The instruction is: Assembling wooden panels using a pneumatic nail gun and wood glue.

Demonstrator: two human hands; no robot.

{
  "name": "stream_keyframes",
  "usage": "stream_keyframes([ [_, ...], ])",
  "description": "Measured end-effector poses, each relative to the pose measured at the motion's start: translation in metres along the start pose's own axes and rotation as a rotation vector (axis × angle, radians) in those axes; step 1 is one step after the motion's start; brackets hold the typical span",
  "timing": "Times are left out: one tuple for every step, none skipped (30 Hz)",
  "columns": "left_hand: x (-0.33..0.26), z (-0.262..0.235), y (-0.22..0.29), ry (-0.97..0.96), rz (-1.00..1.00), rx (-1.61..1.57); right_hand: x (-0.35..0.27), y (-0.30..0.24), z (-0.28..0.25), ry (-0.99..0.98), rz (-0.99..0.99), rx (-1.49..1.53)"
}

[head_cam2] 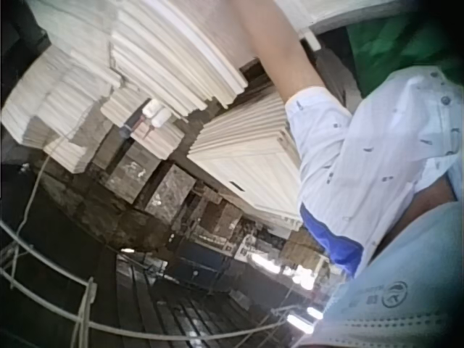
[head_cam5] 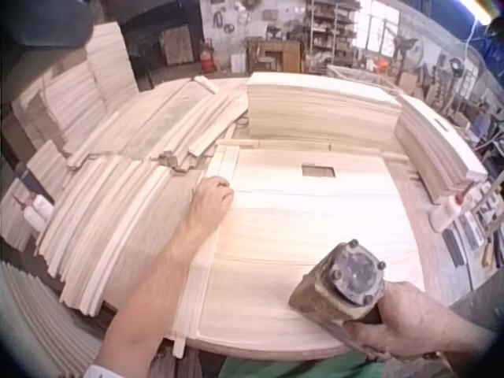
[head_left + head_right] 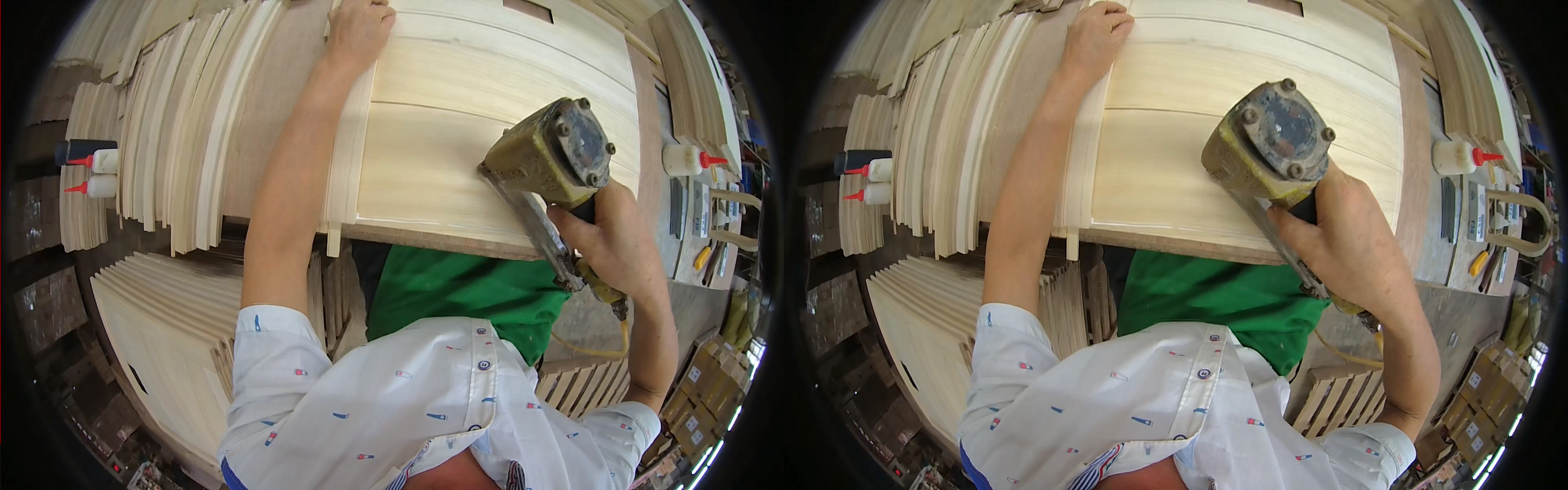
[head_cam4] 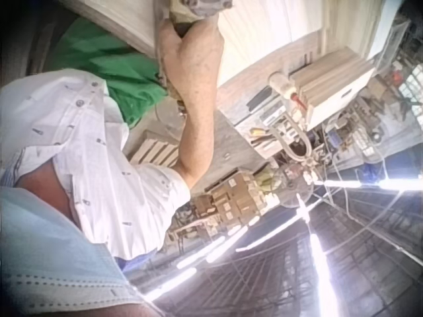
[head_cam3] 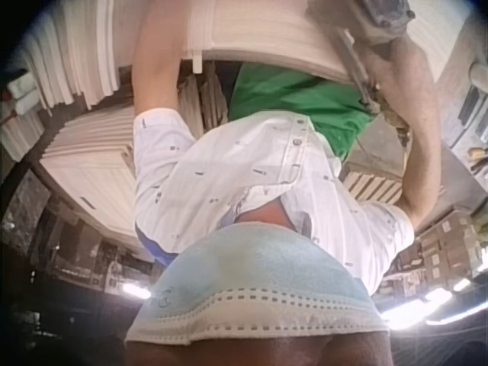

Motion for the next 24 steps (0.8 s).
stream_keyframes([
  [0.000, -0.001, 0.003, 0.010, 0.007, 0.000, 0.000, -0.001, -0.001, 0.011, -0.002, -0.005],
  [-0.004, -0.002, 0.005, 0.006, -0.038, -0.016, 0.000, -0.001, -0.001, 0.014, -0.031, -0.002],
  [-0.007, -0.005, 0.008, 0.001, -0.084, -0.031, -0.001, -0.002, -0.001, 0.016, -0.061, 0.001],
  [-0.008, -0.007, 0.010, 0.014, -0.079, -0.031, 0.000, -0.001, -0.001, 0.022, -0.088, 0.011],
  [-0.010, -0.011, 0.007, 0.068, -0.108, -0.076, -0.001, 0.000, -0.002, 0.032, -0.094, 0.001],
  [-0.014, -0.016, 0.003, 0.121, -0.138, -0.117, 0.000, 0.003, -0.002, 0.018, -0.068, 0.004],
  [-0.019, -0.018, 0.000, 0.131, -0.135, -0.116, 0.001, 0.004, -0.001, 0.002, -0.039, 0.006],
  [-0.025, -0.020, -0.006, 0.107, -0.209, -0.090, 0.002, 0.005, -0.002, -0.012, -0.001, 0.008],
  [-0.029, -0.022, -0.008, 0.081, -0.280, -0.073, 0.003, 0.007, -0.004, -0.003, 0.002, -0.002],
  [-0.031, -0.024, -0.008, 0.093, -0.277, -0.083, 0.004, 0.010, -0.006, -0.021, 0.015, 0.024],
  [-0.033, -0.023, -0.011, 0.040, -0.350, -0.162, 0.004, 0.012, -0.009, -0.039, 0.027, 0.049],
  [-0.035, -0.022, -0.015, -0.011, -0.426, -0.236, 0.006, 0.011, -0.013, -0.032, 0.025, 0.035],
  [-0.037, -0.022, -0.018, 0.003, -0.426, -0.244, 0.009, 0.012, -0.017, -0.035, 0.066, 0.096],
  [-0.040, -0.021, -0.021, -0.006, -0.451, -0.262, 0.011, 0.011, -0.021, -0.037, 0.106, 0.155],
  [-0.041, -0.021, -0.022, -0.018, -0.476, -0.283, 0.015, 0.008, -0.027, -0.033, 0.107, 0.139],
  [-0.042, -0.022, -0.024, -0.005, -0.480, -0.292, 0.021, 0.001, -0.038, 0.051, 0.045, 0.140],
  [-0.043, -0.023, -0.025, -0.012, -0.466, -0.266, 0.028, -0.007, -0.050, 0.133, -0.020, 0.140],
  [-0.041, -0.023, -0.024, -0.022, -0.444, -0.247, 0.037, -0.015, -0.063, 0.142, -0.059, 0.105],
  [-0.041, -0.022, -0.024, -0.013, -0.441, -0.261, 0.049, -0.026, -0.074, 0.145, -0.138, 0.095],
  [-0.041, -0.021, -0.025, -0.015, -0.444, -0.265, 0.064, -0.033, -0.083, 0.173, -0.204, 0.116],
  [-0.041, -0.020, -0.027, -0.019, -0.447, -0.267, 0.084, -0.038, -0.091, 0.152, -0.183, 0.111],
  [-0.041, -0.020, -0.026, -0.015, -0.449, -0.274, 0.100, -0.048, -0.097, 0.153, -0.197, 0.094],
  [-0.041, -0.019, -0.025, -0.020, -0.457, -0.265, 0.122, -0.053, -0.102, 0.171, -0.233, 0.103],
  [-0.040, -0.019, -0.023, -0.026, -0.464, -0.258, 0.141, -0.058, -0.107, 0.188, -0.267, 0.112],
])
Point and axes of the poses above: each hand's wrist, its own x-axis towards the middle knuckle, its own z-axis out of the palm, y = z × x, the point moved 4 cm from there along x, towards the middle knuckle, and after that the axes turned 6 degrees about -y, right-handed, at the moved point
